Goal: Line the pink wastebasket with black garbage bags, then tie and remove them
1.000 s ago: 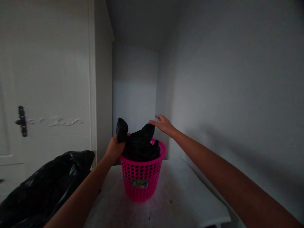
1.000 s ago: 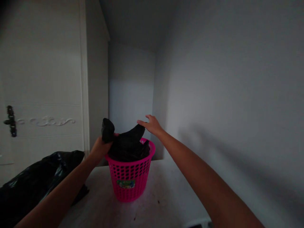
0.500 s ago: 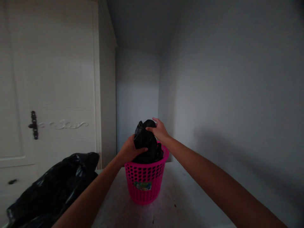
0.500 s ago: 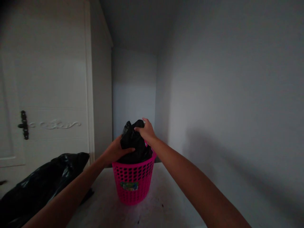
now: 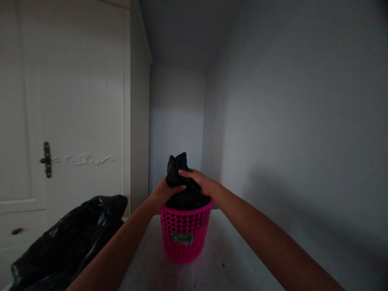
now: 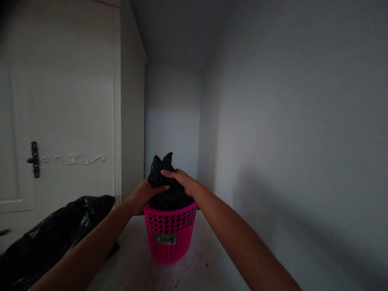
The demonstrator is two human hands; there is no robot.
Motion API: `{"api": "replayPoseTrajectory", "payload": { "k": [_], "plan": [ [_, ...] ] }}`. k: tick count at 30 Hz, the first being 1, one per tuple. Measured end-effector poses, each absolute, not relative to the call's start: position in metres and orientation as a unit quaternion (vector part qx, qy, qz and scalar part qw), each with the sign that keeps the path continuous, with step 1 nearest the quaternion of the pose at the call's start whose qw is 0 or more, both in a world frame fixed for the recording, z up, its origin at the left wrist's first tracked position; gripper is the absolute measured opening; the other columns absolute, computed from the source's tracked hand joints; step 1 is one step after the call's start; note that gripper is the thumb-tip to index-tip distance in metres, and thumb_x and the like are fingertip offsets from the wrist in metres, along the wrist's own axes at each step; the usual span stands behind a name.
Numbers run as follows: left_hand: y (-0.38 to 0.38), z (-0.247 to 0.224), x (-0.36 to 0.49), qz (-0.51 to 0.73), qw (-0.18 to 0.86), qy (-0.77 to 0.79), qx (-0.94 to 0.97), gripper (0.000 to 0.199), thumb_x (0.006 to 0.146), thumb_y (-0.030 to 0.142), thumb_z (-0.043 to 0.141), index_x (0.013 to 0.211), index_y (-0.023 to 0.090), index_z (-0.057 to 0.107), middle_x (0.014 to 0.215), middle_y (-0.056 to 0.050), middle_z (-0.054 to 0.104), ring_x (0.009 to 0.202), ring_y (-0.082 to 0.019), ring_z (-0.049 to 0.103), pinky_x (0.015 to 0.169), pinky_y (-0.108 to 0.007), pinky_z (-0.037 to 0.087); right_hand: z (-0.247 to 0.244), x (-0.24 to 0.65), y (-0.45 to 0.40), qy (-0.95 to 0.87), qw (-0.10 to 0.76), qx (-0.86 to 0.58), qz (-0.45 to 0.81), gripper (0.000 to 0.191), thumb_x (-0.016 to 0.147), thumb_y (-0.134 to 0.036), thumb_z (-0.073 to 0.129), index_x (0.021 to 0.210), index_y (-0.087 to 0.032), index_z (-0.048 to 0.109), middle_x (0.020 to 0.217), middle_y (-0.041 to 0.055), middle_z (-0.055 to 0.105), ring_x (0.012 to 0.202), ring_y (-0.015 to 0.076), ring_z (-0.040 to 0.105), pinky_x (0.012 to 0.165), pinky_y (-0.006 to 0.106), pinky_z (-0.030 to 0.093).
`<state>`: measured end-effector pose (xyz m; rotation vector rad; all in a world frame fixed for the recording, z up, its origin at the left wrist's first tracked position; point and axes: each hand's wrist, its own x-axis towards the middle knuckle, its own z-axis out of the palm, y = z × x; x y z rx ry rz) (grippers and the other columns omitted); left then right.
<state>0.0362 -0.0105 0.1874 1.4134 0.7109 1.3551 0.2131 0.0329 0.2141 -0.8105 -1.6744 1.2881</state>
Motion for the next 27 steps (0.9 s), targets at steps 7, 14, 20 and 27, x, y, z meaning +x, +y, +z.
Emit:
{"api": "replayPoseTrajectory", "payload": {
  "k": [7,14,20,27],
  "plan": [
    [-0.010,0.183,0.022,0.602,0.464,0.326,0.562,0.058,0.061,0.039,0.097,0.111,0.018,0.075,0.110,-0.014,0.083,0.110,-0.034,0.077,0.103,-0.051,0.060,0.211,0.203,0.029,-0.582,0.510,-0.310,0.553,0.035,0.057,-0.029,0.095,0.086,-0.020,0.077,0.080,0.0039,0.080,0.072,0.0237,0.073,0.081,0.043,0.062],
    [-0.014,0.196,0.021,0.553,0.572,0.317,0.517,0.051,0.063,0.035,0.097,0.108,0.021,0.076,0.103,-0.012,0.084,0.101,-0.032,0.079,0.099,-0.050,0.061,0.217,0.206,0.018,-0.558,0.594,-0.233,0.530,0.052,0.054,-0.027,0.095,0.102,-0.023,0.076,0.096,0.0028,0.083,0.084,0.0262,0.077,0.087,0.043,0.062],
    [-0.007,0.197,0.033,0.583,0.566,0.306,0.495,0.044,0.064,0.030,0.094,0.104,0.018,0.079,0.092,-0.011,0.084,0.100,-0.032,0.078,0.099,-0.049,0.059,0.209,0.206,0.016,-0.619,0.451,-0.266,0.585,0.048,0.062,-0.040,0.095,0.102,-0.021,0.076,0.096,0.0065,0.083,0.093,0.0280,0.078,0.098,0.047,0.059],
    [-0.006,0.197,0.043,0.707,0.508,0.314,0.379,0.020,0.087,0.010,0.067,0.103,0.021,0.071,0.102,-0.006,0.080,0.095,-0.018,0.074,0.087,-0.032,0.059,0.194,0.196,0.034,-0.510,0.598,-0.363,0.500,0.021,0.071,-0.021,0.083,0.090,-0.019,0.074,0.084,0.0038,0.079,0.079,0.0232,0.072,0.085,0.041,0.058]
  ]
}}
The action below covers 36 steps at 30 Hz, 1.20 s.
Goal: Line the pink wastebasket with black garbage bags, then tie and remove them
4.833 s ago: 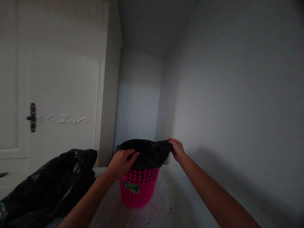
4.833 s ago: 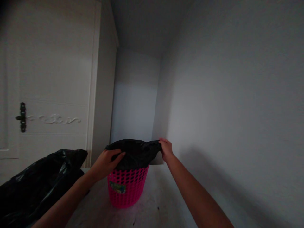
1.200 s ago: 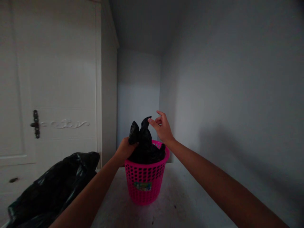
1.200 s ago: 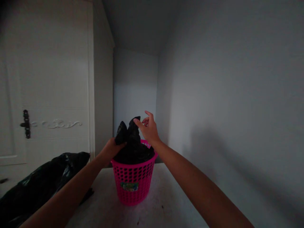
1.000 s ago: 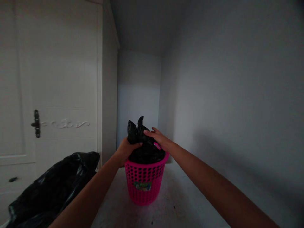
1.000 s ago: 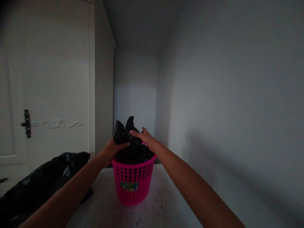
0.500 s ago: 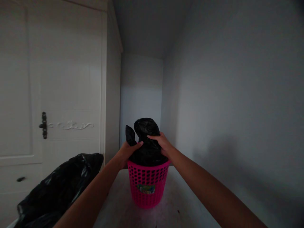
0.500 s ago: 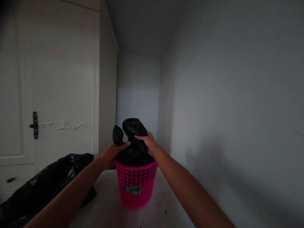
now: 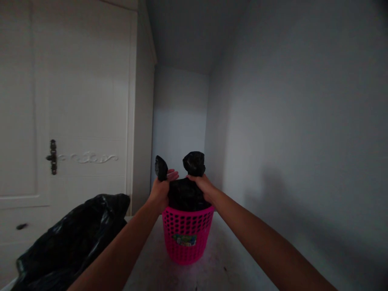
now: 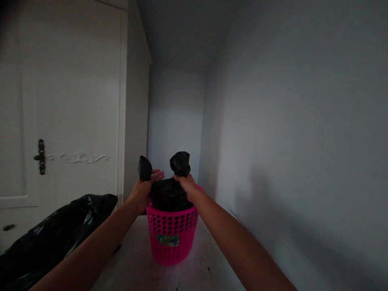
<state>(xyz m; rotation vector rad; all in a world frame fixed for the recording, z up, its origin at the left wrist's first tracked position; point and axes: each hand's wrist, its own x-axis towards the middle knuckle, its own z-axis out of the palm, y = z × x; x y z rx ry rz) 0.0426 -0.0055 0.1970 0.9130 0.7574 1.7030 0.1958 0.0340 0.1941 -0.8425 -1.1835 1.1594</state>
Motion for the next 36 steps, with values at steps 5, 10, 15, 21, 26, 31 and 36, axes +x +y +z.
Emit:
{"api": "replayPoseTrajectory", "payload": {
  "k": [5,10,15,21,26,31,36],
  "plan": [
    [-0.006,0.207,0.045,0.695,0.543,0.313,0.353,0.014,0.093,0.025,0.069,0.105,0.020,0.068,0.071,0.004,0.063,0.048,-0.008,0.051,0.053,-0.022,0.047,0.198,0.180,0.040,-0.500,0.614,-0.334,0.512,0.017,0.080,-0.021,0.073,0.096,-0.019,0.071,0.084,0.0031,0.077,0.076,0.0184,0.070,0.074,0.030,0.056],
    [-0.008,0.212,0.044,0.661,0.577,0.291,0.381,0.075,0.075,0.094,0.054,0.080,0.021,0.065,0.059,0.003,0.055,0.048,-0.013,0.050,0.048,-0.027,0.044,0.201,0.170,0.045,-0.537,0.556,-0.320,0.548,0.042,0.087,-0.062,0.071,0.093,-0.021,0.070,0.061,-0.0026,0.063,0.056,0.0166,0.056,0.058,0.029,0.050],
    [-0.005,0.208,0.047,0.640,0.569,0.325,0.401,0.056,0.085,0.069,0.067,0.058,0.021,0.057,0.043,0.004,0.045,0.041,-0.010,0.041,0.041,-0.023,0.034,0.195,0.163,0.062,-0.590,0.579,-0.332,0.456,0.048,0.089,-0.067,0.060,0.075,-0.022,0.064,0.058,-0.0031,0.058,0.060,0.0168,0.056,0.065,0.030,0.050],
    [-0.007,0.205,0.047,0.609,0.579,0.342,0.420,0.025,0.067,0.026,0.089,0.062,0.017,0.067,0.050,-0.001,0.061,0.044,-0.013,0.054,0.046,-0.025,0.045,0.196,0.160,0.053,-0.609,0.612,-0.299,0.408,0.024,0.069,-0.035,0.080,0.082,-0.022,0.065,0.070,-0.0053,0.064,0.068,0.0150,0.056,0.067,0.027,0.048],
    [-0.003,0.200,0.041,0.620,0.561,0.348,0.425,0.025,0.060,0.027,0.092,0.071,0.017,0.072,0.058,-0.004,0.070,0.051,-0.018,0.062,0.053,-0.030,0.055,0.203,0.169,0.038,-0.668,0.522,-0.263,0.461,0.022,0.066,-0.027,0.077,0.086,-0.022,0.068,0.067,-0.0048,0.066,0.064,0.0158,0.059,0.067,0.029,0.050],
    [-0.002,0.196,0.037,0.661,0.500,0.339,0.444,0.037,0.062,0.034,0.089,0.092,0.017,0.077,0.073,-0.006,0.077,0.068,-0.023,0.070,0.067,-0.036,0.059,0.207,0.183,0.025,-0.672,0.430,-0.202,0.568,0.039,0.063,-0.024,0.083,0.100,-0.022,0.074,0.081,-0.0013,0.076,0.080,0.0212,0.071,0.085,0.035,0.056],
    [0.002,0.201,0.034,0.693,0.419,0.342,0.476,0.036,0.062,0.026,0.081,0.097,0.018,0.075,0.083,-0.004,0.077,0.081,-0.023,0.069,0.076,-0.034,0.054,0.210,0.181,0.018,-0.662,0.450,-0.212,0.560,0.048,0.067,-0.038,0.093,0.108,-0.022,0.075,0.103,0.0038,0.080,0.092,0.0225,0.073,0.093,0.039,0.056]
  ]
}}
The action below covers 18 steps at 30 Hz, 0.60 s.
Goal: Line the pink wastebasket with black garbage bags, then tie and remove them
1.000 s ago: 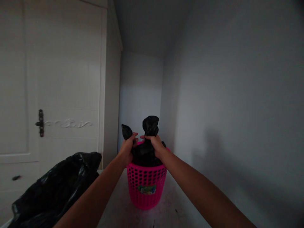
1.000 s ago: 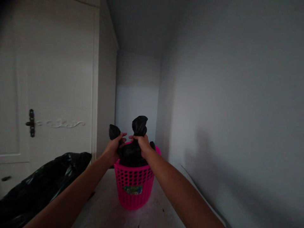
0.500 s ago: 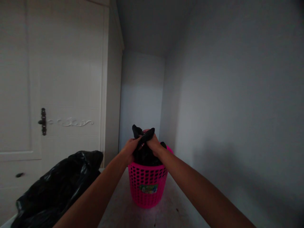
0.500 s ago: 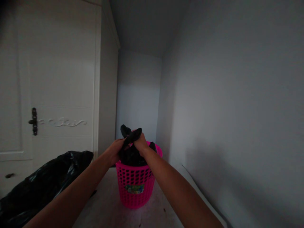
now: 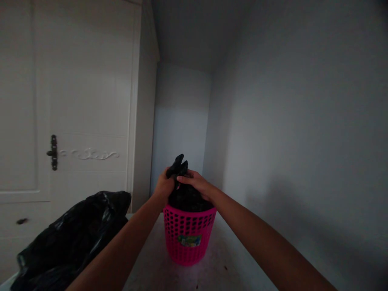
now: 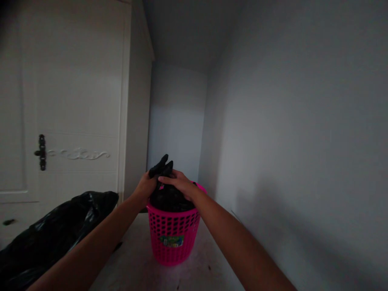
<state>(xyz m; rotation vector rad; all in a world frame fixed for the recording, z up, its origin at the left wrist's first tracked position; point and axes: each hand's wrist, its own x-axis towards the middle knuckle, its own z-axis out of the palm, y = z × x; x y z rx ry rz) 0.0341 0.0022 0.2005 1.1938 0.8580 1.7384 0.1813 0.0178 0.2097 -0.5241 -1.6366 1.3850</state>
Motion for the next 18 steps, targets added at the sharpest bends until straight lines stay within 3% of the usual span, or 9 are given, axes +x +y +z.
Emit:
{"api": "replayPoseTrajectory", "payload": {
  "k": [4,9,11,15,18],
  "plan": [
    [0.004,0.201,0.036,0.709,0.373,0.358,0.480,0.036,0.064,0.022,0.078,0.098,0.022,0.067,0.074,0.002,0.069,0.073,-0.018,0.063,0.068,-0.028,0.049,0.208,0.175,0.022,-0.653,0.514,-0.226,0.508,0.046,0.068,-0.044,0.092,0.104,-0.022,0.075,0.094,0.0021,0.079,0.089,0.0211,0.071,0.090,0.035,0.055],
    [0.000,0.200,0.041,0.674,0.387,0.366,0.512,0.032,0.079,0.035,0.071,0.105,0.026,0.057,0.068,0.003,0.065,0.061,-0.020,0.063,0.062,-0.031,0.050,0.203,0.170,0.034,-0.617,0.562,-0.316,0.451,0.034,0.082,-0.053,0.074,0.081,-0.020,0.068,0.065,-0.0008,0.066,0.061,0.0179,0.061,0.066,0.032,0.051],
    [-0.003,0.200,0.040,0.656,0.366,0.372,0.544,0.026,0.078,0.030,0.072,0.100,0.027,0.058,0.066,0.004,0.063,0.061,-0.020,0.061,0.061,-0.029,0.045,0.202,0.169,0.040,-0.615,0.570,-0.357,0.412,0.028,0.084,-0.046,0.070,0.076,-0.020,0.067,0.063,-0.0003,0.064,0.064,0.0194,0.061,0.065,0.031,0.050],
    [-0.005,0.201,0.032,0.625,0.298,0.380,0.613,0.032,0.066,0.009,0.075,0.088,0.027,0.062,0.064,0.005,0.059,0.065,-0.019,0.055,0.063,-0.027,0.033,0.203,0.171,0.048,-0.615,0.591,-0.368,0.370,0.010,0.075,-0.028,0.073,0.073,-0.022,0.066,0.075,-0.0009,0.069,0.087,0.0203,0.060,0.079,0.030,0.050],
    [-0.003,0.201,0.025,0.596,0.284,0.369,0.654,0.033,0.062,0.005,0.073,0.085,0.027,0.063,0.065,0.005,0.061,0.066,-0.018,0.053,0.064,-0.027,0.033,0.205,0.177,0.049,-0.623,0.571,-0.372,0.384,0.020,0.071,-0.027,0.076,0.061,-0.021,0.060,0.068,-0.0026,0.065,0.082,0.0188,0.057,0.080,0.031,0.049]
  ]
}}
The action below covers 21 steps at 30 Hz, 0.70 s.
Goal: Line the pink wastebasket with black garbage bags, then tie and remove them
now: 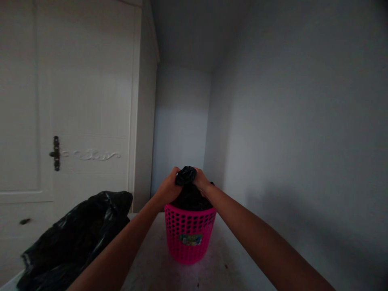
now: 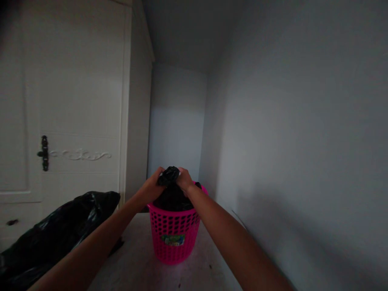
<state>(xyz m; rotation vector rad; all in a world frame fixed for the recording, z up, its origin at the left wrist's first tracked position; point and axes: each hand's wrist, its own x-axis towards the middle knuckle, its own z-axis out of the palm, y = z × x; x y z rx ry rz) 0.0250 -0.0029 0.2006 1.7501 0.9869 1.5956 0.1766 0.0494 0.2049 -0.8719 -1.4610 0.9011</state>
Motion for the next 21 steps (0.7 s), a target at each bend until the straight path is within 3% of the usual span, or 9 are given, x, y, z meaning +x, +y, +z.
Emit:
{"api": "replayPoseTrajectory", "payload": {
  "k": [6,9,11,13,21],
  "plan": [
    [0.006,0.199,0.021,0.597,0.305,0.338,0.660,0.027,0.065,0.015,0.072,0.088,0.024,0.062,0.071,0.005,0.064,0.072,-0.017,0.056,0.066,-0.025,0.040,0.206,0.185,0.035,-0.630,0.437,-0.379,0.518,0.025,0.077,-0.043,0.069,0.066,-0.020,0.067,0.058,0.0015,0.065,0.064,0.0222,0.062,0.069,0.038,0.055],
    [0.010,0.197,0.022,0.609,0.339,0.332,0.636,0.023,0.070,0.028,0.072,0.088,0.023,0.059,0.071,0.005,0.063,0.071,-0.017,0.057,0.064,-0.025,0.044,0.207,0.191,0.028,-0.635,0.368,-0.348,0.584,0.018,0.075,-0.038,0.069,0.073,-0.020,0.071,0.066,0.0036,0.072,0.068,0.0220,0.068,0.072,0.036,0.057],
    [0.012,0.195,0.023,0.611,0.359,0.327,0.626,0.026,0.068,0.033,0.072,0.088,0.023,0.059,0.072,0.004,0.063,0.070,-0.017,0.057,0.063,-0.025,0.045,0.207,0.195,0.028,-0.667,0.369,-0.328,0.558,0.012,0.070,-0.025,0.072,0.080,-0.019,0.075,0.073,0.0023,0.075,0.070,0.0196,0.068,0.074,0.033,0.055],
    [0.015,0.194,0.023,0.614,0.366,0.322,0.621,0.027,0.065,0.031,0.074,0.086,0.023,0.059,0.072,0.004,0.063,0.070,-0.016,0.056,0.062,-0.024,0.045,0.206,0.199,0.029,-0.693,0.383,-0.327,0.516,0.019,0.067,-0.017,0.070,0.085,-0.019,0.077,0.073,0.0000,0.076,0.069,0.0175,0.067,0.073,0.030,0.053],
    [0.015,0.188,0.028,0.620,0.376,0.312,0.614,0.024,0.070,0.029,0.076,0.087,0.022,0.061,0.071,0.005,0.063,0.071,-0.015,0.054,0.064,-0.024,0.044,0.204,0.197,0.030,-0.685,0.395,-0.336,0.511,0.014,0.067,-0.013,0.066,0.076,-0.019,0.075,0.064,-0.0009,0.072,0.065,0.0185,0.066,0.069,0.031,0.052]
  ]
}}
